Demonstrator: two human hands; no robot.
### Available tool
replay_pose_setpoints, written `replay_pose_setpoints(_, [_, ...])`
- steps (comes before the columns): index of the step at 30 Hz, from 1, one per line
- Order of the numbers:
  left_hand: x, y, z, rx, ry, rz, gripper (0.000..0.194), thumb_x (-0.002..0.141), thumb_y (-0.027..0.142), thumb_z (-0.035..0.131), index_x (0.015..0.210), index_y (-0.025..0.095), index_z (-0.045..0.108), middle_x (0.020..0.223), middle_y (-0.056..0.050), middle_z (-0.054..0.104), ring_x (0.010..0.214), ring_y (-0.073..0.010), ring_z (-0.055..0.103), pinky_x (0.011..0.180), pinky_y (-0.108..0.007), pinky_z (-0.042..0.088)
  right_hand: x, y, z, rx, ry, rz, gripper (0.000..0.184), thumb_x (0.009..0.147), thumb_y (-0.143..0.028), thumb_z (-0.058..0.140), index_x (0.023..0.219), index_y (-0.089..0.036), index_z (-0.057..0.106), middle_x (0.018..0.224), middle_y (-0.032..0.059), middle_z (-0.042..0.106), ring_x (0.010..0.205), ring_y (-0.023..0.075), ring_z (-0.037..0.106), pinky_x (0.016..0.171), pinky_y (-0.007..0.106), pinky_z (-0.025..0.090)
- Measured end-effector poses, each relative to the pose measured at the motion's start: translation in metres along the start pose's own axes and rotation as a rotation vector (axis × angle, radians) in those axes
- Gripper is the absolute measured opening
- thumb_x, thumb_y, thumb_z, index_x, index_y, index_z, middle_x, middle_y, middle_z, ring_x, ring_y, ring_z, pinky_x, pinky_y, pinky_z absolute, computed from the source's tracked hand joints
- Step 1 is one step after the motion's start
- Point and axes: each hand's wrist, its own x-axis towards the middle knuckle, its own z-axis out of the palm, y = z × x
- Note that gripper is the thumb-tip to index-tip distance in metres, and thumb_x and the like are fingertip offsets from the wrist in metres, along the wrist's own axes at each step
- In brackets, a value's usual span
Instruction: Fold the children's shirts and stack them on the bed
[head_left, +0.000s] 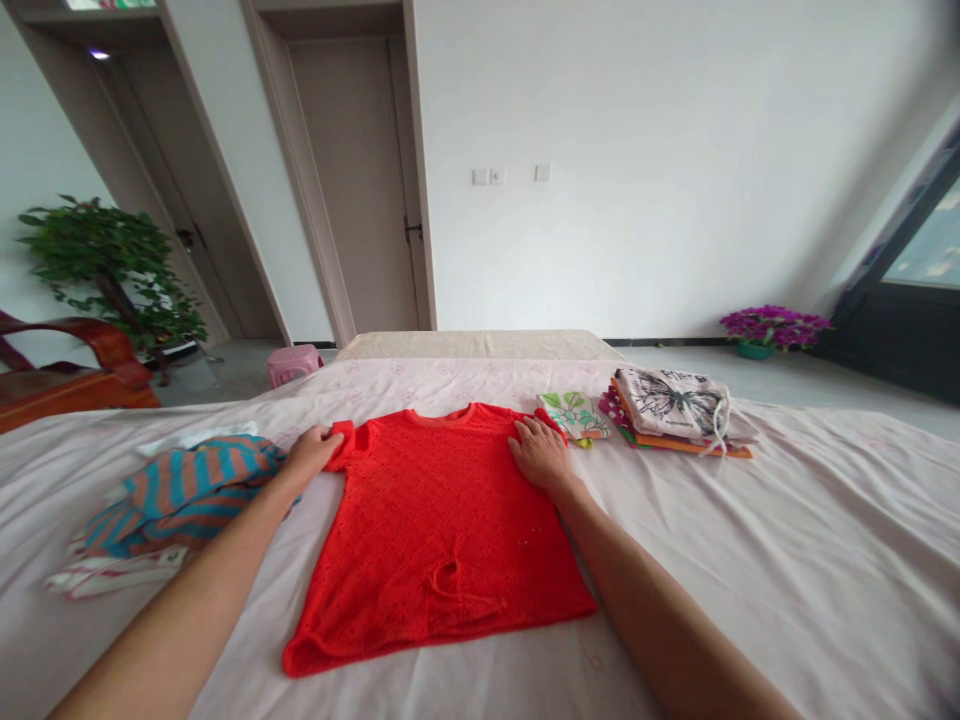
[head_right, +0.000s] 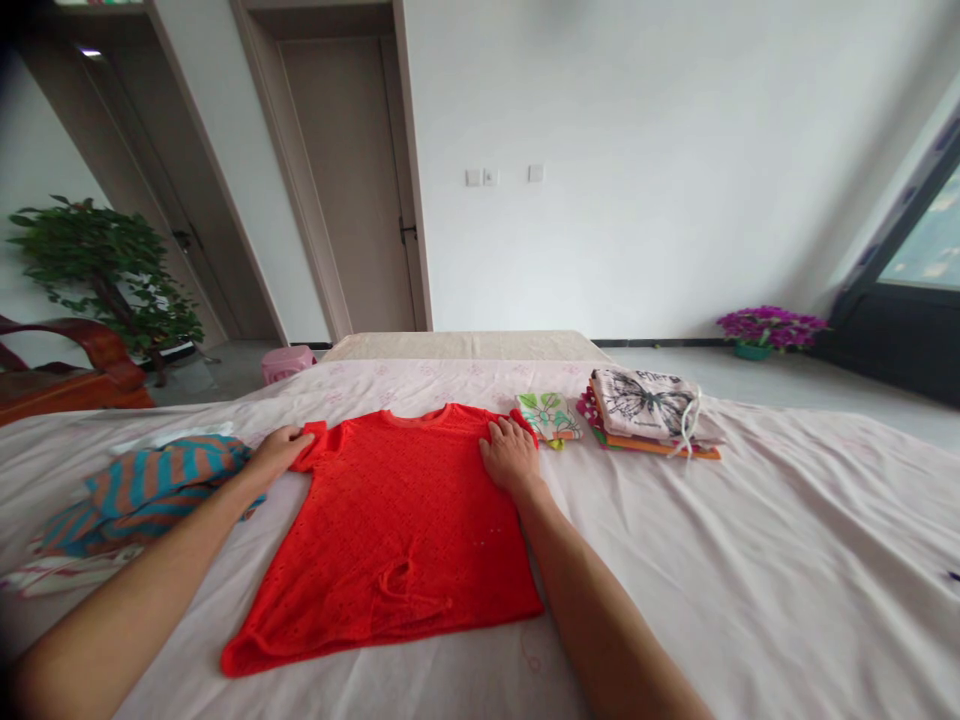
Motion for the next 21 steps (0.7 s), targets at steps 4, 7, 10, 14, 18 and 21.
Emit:
replay_pose_setpoints(4, [-0.005,0.01,-0.001,-0.215,-0.028,-0.061,0.02,0.071,0.035,0.064,0.083,0.019,0.061,0.073,-0.003,0.069,0.073,-0.0205,0.067,0.063,-0.029,0.052,0.0,0.001,0.001,0.004,0.007,-0.003,0.05,0.098,-0.042,0.035,0.14,-0.019,0.05,0.148,0.0095,0.047,0.138,0.0242,0.036,0.113,0.039,0.023])
replay_pose_setpoints(7, [-0.008,0.014,-0.004,-0.328,-0.117,-0.112,0.018,0.068,0.028,0.069,0.079,0.016,0.063,0.072,-0.006,0.07,0.07,-0.0214,0.069,0.064,-0.032,0.055,-0.001,0.001,0.001,0.006,0.013,-0.006,0.05,0.098,-0.042,0.034,0.14,-0.019,0.05,0.148,0.0095,0.047,0.137,0.024,0.037,0.113,0.039,0.024])
replay_pose_setpoints(10, [-0.011,0.012,-0.006,-0.401,-0.135,-0.124,0.022,0.065,0.024,0.074,0.083,0.015,0.064,0.073,-0.007,0.071,0.071,-0.0222,0.07,0.064,-0.032,0.056,-0.002,0.001,0.0,0.01,0.02,-0.013,0.049,0.098,-0.042,0.034,0.139,-0.019,0.051,0.147,0.0089,0.048,0.137,0.0241,0.037,0.112,0.039,0.024])
replay_pose_setpoints(14, [-0.014,0.009,-0.007,-0.466,-0.111,-0.094,0.036,0.069,0.028,0.075,0.102,0.017,0.064,0.084,-0.006,0.074,0.076,-0.0203,0.071,0.067,-0.03,0.056,-0.001,0.001,0.0,0.019,0.02,-0.012,0.049,0.098,-0.042,0.035,0.138,-0.019,0.052,0.147,0.0093,0.048,0.137,0.0243,0.037,0.112,0.038,0.024])
replay_pose_setpoints(18, [-0.018,0.014,-0.011,-0.506,-0.149,-0.029,0.055,0.069,0.027,0.077,0.121,0.023,0.058,0.104,-0.006,0.073,0.086,-0.0185,0.07,0.072,-0.029,0.056,0.0,0.001,-0.001,0.024,0.012,-0.013,0.049,0.098,-0.042,0.035,0.138,-0.019,0.051,0.147,0.0101,0.048,0.137,0.0244,0.037,0.113,0.038,0.024])
replay_pose_setpoints(21, [-0.022,0.018,-0.01,-0.51,-0.19,-0.008,0.067,0.067,0.025,0.078,0.129,0.024,0.053,0.112,-0.008,0.07,0.087,-0.0185,0.069,0.072,-0.029,0.055,0.0,0.001,-0.001,0.028,0.013,-0.015,0.049,0.098,-0.041,0.036,0.139,-0.018,0.051,0.147,0.0104,0.048,0.138,0.0248,0.037,0.112,0.039,0.024])
